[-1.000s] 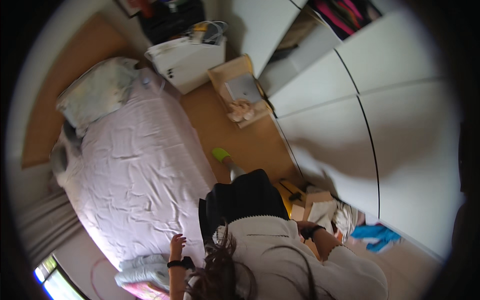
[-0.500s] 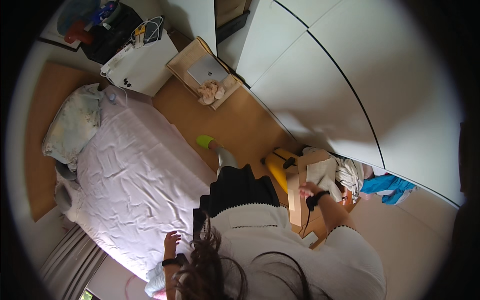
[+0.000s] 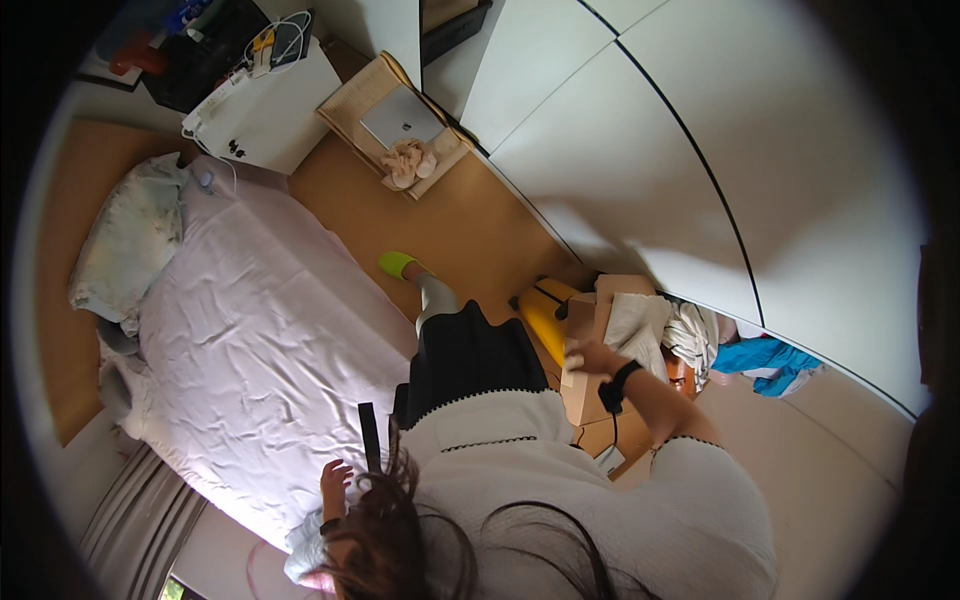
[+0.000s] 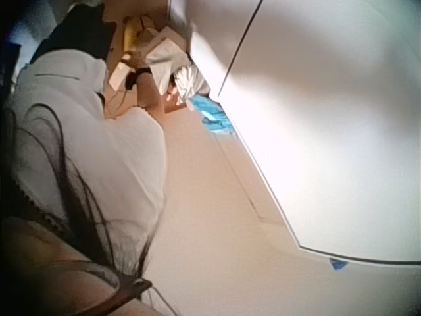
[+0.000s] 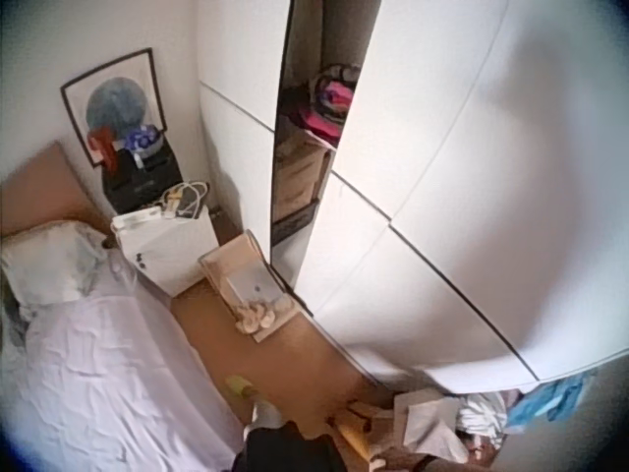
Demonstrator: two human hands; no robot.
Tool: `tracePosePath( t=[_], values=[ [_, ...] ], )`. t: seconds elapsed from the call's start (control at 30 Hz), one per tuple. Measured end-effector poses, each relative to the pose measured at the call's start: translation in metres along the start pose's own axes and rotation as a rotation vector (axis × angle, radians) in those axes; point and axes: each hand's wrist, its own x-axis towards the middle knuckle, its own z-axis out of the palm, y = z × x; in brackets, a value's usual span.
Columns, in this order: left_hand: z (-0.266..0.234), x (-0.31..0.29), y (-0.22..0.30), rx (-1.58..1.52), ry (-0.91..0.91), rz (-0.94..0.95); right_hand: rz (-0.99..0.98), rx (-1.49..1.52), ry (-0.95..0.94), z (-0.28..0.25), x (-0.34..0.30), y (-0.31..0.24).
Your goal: The person folds a light blue duvet on a bed, then folds a pink patterned blanket and places it on top. They also fold a pillow and smooth the white fitted sheet. The person wears green slippers and uses both hands to fold and arrange the bedding items.
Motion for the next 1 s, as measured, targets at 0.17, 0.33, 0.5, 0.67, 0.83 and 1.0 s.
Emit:
tracePosePath(
  t=[0.17, 0.33, 0.5, 0.67, 0.83, 1.0],
  values=[
    [-0.013, 0.000, -0.025, 0.067, -0.080, 0.001, -0.005, -0.609, 0.058, 0.128, -0.021, 0.013],
    [-0.035, 0.030, -0.019, 0.121, -0.089, -0.038, 0.060, -0.677, -0.090, 0.219, -0.020, -0.004],
    [-0.037, 0.035, 0.030, 0.248, -0.064, 0.061, 0.109, -0.506, 0.046, 0.313, -0.071, 0.006],
    [0.002, 0.014, 0.065, 0.382, -0.030, 0.092, 0.558, 0.283, -0.009, 0.404, -0.126, -0.016],
    [0.018, 0.009, 0.049, 0.329, -0.079, 0.021, 0.370, 0.740, 0.266, 0.378, -0.050, -0.052],
    [0.006, 0.005, 0.033, 0.421, -0.086, -0.028, -0.010, 0.822, 0.471, 0.226, 0.076, -0.049]
  ],
)
